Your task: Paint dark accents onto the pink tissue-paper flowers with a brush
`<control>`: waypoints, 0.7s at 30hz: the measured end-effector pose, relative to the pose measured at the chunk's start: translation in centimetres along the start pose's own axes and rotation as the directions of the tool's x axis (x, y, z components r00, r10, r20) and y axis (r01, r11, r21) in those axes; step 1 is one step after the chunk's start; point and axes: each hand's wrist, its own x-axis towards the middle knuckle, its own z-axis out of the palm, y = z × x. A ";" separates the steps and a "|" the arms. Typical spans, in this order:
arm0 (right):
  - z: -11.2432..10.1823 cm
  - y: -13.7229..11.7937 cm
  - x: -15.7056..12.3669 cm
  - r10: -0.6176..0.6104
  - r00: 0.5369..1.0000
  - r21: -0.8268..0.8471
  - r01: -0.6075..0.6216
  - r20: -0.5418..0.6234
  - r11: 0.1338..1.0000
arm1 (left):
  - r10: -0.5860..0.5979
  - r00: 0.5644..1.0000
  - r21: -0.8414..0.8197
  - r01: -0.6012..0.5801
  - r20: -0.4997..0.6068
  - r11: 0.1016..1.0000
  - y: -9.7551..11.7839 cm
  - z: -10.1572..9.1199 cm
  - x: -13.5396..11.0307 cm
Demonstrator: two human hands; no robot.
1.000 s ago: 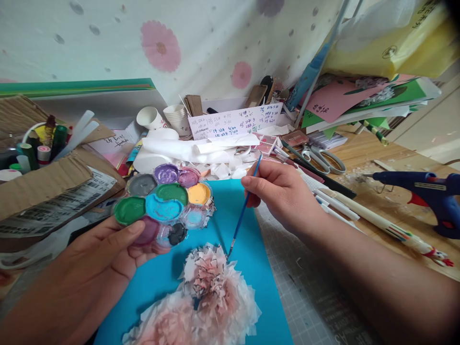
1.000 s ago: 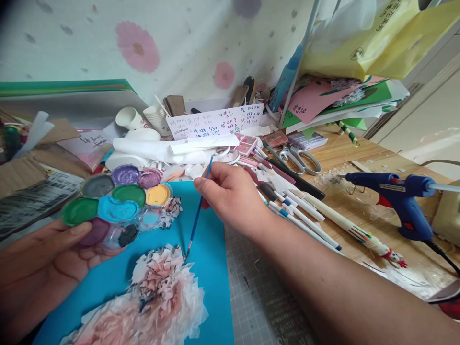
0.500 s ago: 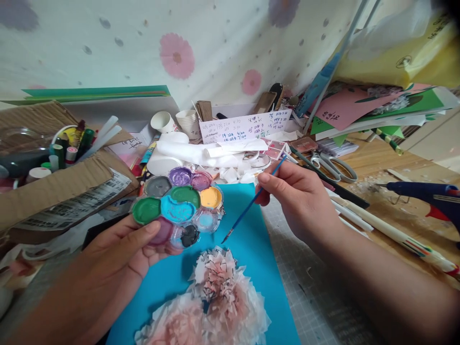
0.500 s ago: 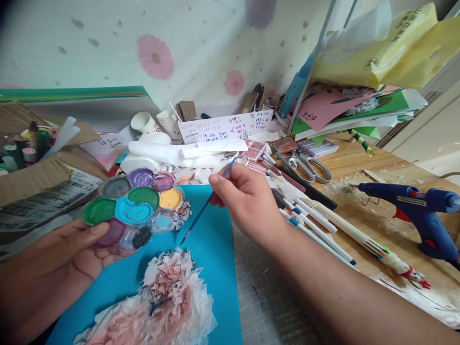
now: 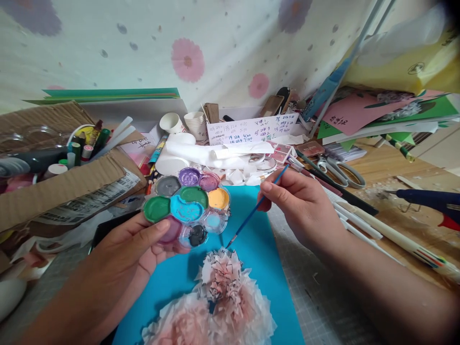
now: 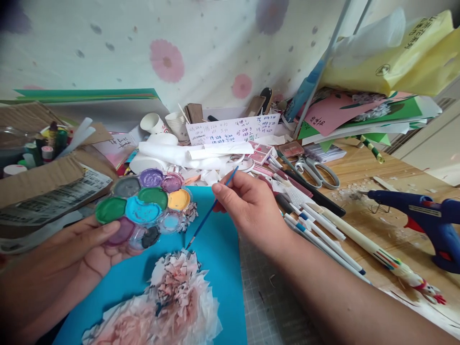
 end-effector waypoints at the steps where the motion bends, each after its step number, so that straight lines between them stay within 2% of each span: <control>1: 0.0 0.0 0.0 -0.003 1.000 0.006 0.003 0.004 1.000 | 0.008 1.000 0.021 -0.008 0.017 1.000 0.0 0.0 0.0; 7: 0.1 0.1 0.1 0.001 1.000 -0.019 -0.001 0.022 1.000 | 0.032 0.999 0.039 -0.033 0.021 0.999 -0.3 -0.3 0.3; 10: 0.1 0.2 0.0 0.008 1.000 0.021 -0.008 -0.007 1.000 | 0.022 0.999 0.016 -0.023 0.037 1.000 -0.3 -0.4 0.4; 16: 0.0 0.1 0.0 0.010 1.000 0.062 -0.011 0.013 0.998 | 0.014 0.998 0.024 -0.016 0.053 1.000 -0.2 -0.3 0.2; 18: -0.3 0.0 0.0 0.014 1.000 0.129 -0.012 -0.018 0.992 | 0.012 0.999 0.021 -0.013 0.049 1.000 0.2 0.1 -0.1; 21: -0.6 -0.6 -0.3 -0.034 0.993 0.278 0.064 -0.109 0.958 | -0.064 0.996 -0.049 0.067 0.055 0.997 0.7 0.8 -0.5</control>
